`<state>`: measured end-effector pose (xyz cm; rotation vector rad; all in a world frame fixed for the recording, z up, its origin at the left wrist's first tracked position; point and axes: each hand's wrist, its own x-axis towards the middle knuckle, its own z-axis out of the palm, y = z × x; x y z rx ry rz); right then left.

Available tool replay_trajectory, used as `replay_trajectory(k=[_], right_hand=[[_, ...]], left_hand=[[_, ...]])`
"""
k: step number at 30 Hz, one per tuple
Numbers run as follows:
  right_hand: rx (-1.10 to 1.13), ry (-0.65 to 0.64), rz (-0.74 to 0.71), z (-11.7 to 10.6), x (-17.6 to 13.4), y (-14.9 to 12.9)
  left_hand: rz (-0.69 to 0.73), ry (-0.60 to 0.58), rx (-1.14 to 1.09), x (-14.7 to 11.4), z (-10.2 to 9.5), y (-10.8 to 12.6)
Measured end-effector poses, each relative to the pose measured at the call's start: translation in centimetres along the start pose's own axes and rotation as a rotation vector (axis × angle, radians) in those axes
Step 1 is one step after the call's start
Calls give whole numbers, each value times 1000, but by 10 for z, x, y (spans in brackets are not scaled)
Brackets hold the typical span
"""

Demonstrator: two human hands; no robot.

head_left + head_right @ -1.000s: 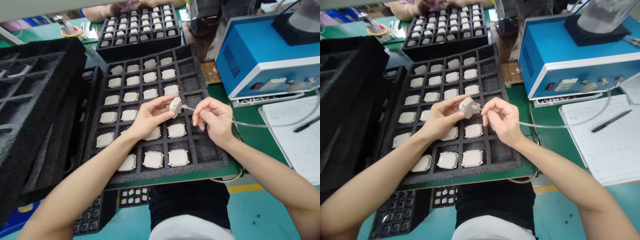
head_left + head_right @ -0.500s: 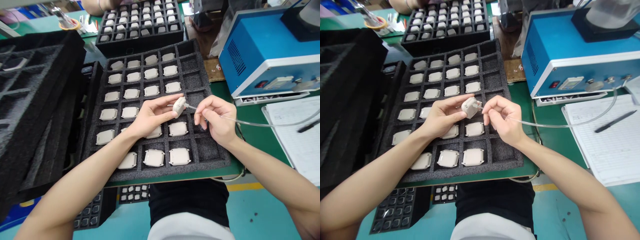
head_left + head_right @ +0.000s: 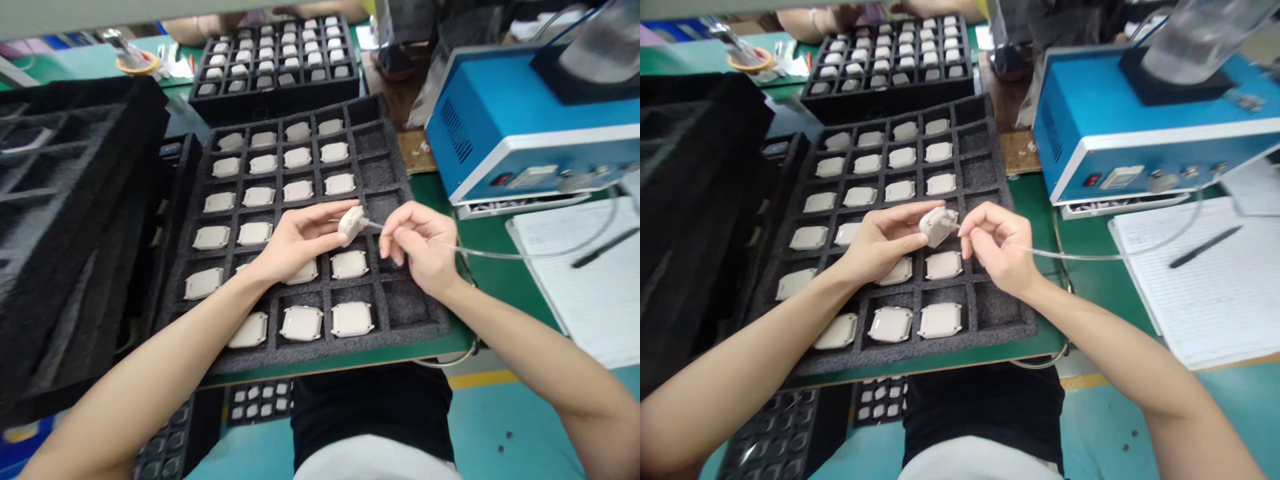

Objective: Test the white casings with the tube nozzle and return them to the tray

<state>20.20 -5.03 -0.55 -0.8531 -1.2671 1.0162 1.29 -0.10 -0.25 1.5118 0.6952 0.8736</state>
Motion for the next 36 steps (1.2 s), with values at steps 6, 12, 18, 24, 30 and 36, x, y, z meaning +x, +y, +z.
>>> replay_trajectory(k=[6,12,18,24,30,36], right_hand=[[80,-50,12,0,2,2],[97,-60,50,1,2,3],[124,-63,50,1,2,3],[100,-61,50,2,2,2],[29,-59,60,-1,0,1],[26,-47,46,-10,-7,5]], left_hand=[[-64,-13,-16,-2,-2,6],[-47,-9,-43,-3,-1,6],[-46,-11,-56,-4,0,6],[-28,-23,-59,-4,0,3],[-37,-16,-54,-5,1,6],[-14,-35,-101,-8,6,2]])
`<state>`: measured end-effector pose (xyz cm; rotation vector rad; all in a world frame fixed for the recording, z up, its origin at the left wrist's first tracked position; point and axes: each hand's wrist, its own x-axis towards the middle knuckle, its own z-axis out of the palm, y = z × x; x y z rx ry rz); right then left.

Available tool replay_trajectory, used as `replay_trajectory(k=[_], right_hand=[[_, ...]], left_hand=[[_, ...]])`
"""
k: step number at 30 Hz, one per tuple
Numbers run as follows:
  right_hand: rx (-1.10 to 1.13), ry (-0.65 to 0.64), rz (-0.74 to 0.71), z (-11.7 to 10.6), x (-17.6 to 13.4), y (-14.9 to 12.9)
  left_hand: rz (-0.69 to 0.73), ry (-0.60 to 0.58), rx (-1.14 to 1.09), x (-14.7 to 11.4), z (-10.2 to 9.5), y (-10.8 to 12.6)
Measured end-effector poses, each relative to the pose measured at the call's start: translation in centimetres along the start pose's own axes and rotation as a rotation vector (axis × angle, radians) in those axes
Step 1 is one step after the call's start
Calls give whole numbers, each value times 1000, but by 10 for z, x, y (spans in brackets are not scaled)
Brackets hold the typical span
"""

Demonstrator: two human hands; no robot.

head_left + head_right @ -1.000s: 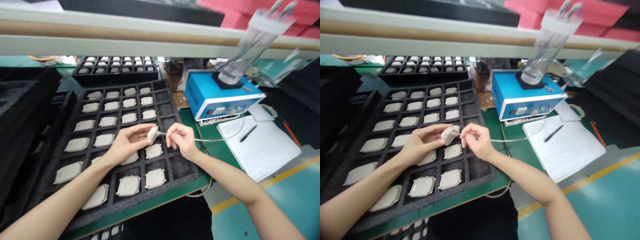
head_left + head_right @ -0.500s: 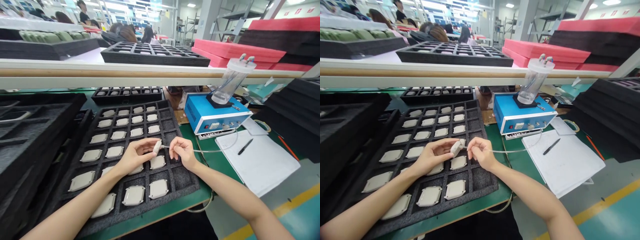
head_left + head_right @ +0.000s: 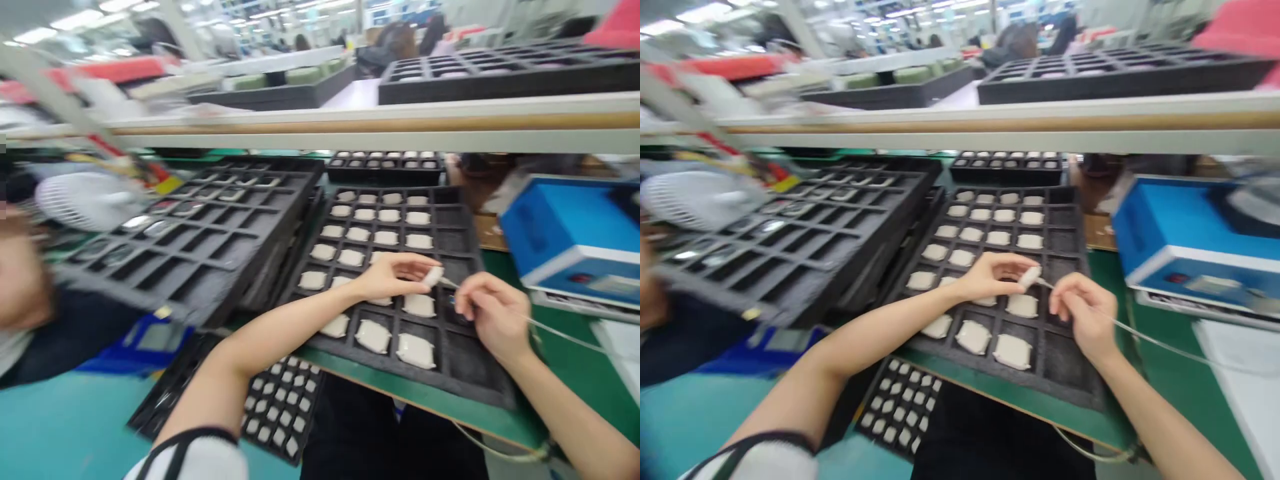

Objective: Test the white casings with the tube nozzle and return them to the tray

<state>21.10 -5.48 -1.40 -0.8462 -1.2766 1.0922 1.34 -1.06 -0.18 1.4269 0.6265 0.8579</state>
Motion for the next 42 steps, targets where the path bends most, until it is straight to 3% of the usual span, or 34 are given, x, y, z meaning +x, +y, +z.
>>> replay_trajectory(k=[7,17,32,42], right_hand=[[-4,48,-11,0,3,-3],[-72,108,10,6,-2,-5],[4,16,-13,2,4,1],[-5,-19,-14,2,4,4]], left_hand=[[55,-80,-47,0,-3,-2],[6,-72,-9,-1,-2,0],[69,-29,38,2,-4,-2],[37,-13,35,1,-4,1]])
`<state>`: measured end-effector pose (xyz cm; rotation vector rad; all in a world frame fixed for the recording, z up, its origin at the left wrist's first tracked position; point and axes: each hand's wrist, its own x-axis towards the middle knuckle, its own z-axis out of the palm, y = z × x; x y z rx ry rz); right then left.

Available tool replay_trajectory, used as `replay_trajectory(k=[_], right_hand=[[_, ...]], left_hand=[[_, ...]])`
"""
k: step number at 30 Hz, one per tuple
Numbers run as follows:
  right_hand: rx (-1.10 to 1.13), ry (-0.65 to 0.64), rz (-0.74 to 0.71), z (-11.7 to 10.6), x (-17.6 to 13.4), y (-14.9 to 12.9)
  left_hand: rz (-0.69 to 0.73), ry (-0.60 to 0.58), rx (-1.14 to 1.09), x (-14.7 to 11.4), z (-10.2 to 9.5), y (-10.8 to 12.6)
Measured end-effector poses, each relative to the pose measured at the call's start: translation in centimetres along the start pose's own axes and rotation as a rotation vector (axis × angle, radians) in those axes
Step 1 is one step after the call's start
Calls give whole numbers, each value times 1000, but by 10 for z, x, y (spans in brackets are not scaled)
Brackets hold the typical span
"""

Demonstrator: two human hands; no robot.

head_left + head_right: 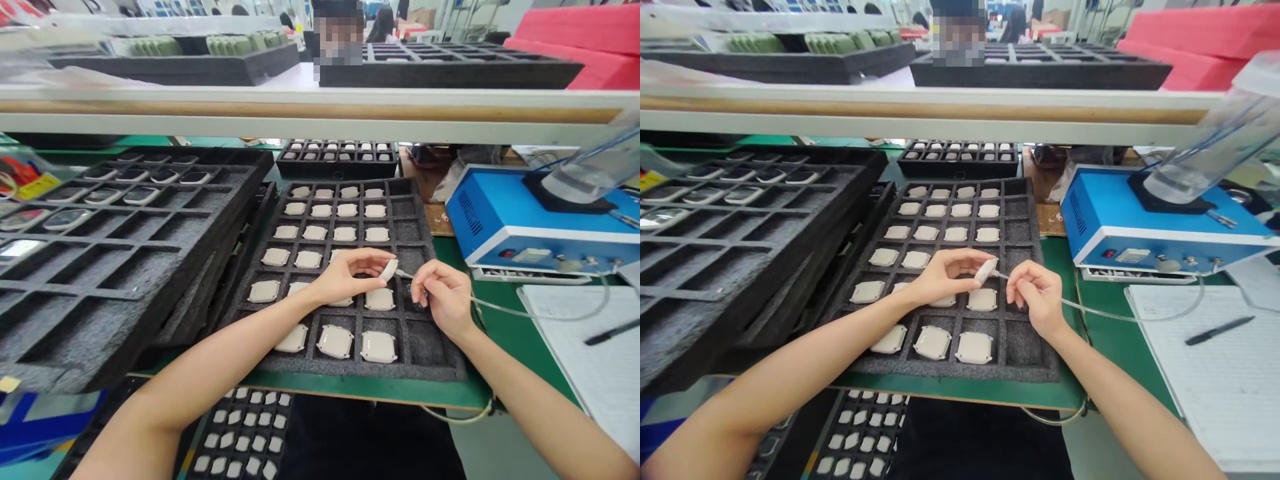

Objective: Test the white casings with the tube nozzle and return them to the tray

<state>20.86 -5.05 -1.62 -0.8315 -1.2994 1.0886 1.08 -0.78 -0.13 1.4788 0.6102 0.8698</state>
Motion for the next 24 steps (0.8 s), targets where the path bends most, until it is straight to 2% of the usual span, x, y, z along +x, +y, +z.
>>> replay_trajectory(k=[24], right_hand=[[8,-19,-13,-2,-1,4]], left_hand=[[-7,16,5,-1,1,1]])
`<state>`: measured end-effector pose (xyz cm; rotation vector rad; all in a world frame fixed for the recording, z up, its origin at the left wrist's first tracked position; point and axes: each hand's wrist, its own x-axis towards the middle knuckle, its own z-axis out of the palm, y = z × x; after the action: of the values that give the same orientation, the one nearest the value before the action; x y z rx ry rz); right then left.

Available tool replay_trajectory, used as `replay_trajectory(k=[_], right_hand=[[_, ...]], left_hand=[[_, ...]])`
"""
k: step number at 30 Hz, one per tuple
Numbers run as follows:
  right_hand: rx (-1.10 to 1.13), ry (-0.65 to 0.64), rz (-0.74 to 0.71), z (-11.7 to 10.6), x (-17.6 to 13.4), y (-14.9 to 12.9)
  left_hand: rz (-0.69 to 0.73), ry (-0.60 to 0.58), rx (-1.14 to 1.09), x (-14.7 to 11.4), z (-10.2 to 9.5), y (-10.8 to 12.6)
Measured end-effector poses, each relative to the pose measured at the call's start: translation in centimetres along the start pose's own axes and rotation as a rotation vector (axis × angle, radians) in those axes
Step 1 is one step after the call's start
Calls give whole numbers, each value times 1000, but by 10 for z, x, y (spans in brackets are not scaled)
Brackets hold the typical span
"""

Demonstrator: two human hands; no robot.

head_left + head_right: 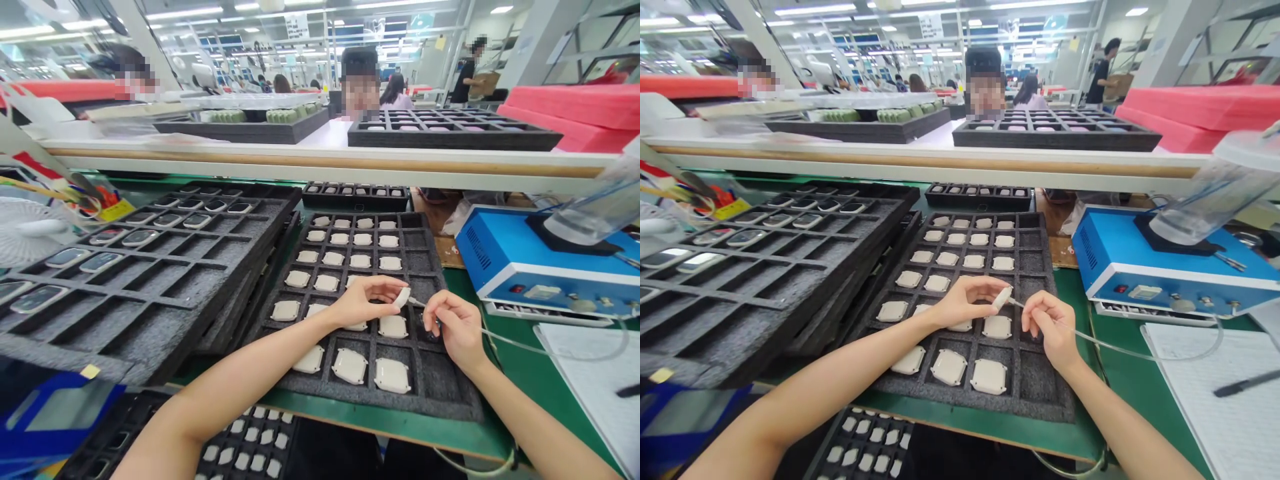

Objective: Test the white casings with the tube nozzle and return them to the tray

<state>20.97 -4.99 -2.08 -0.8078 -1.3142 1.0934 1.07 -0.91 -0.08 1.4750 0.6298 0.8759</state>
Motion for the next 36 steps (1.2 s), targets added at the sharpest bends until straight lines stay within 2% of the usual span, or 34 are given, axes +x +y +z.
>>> replay_trajectory(k=[6,18,36], right_hand=[[1,8,9,-1,-1,-1],[3,38,7,2,1,-9],[-16,30,-2,0,1,-7]], left_hand=[[34,-18,8,-1,-1,0],[-6,3,-51,0,2,-3],[11,-23,-13,1,0,-8]])
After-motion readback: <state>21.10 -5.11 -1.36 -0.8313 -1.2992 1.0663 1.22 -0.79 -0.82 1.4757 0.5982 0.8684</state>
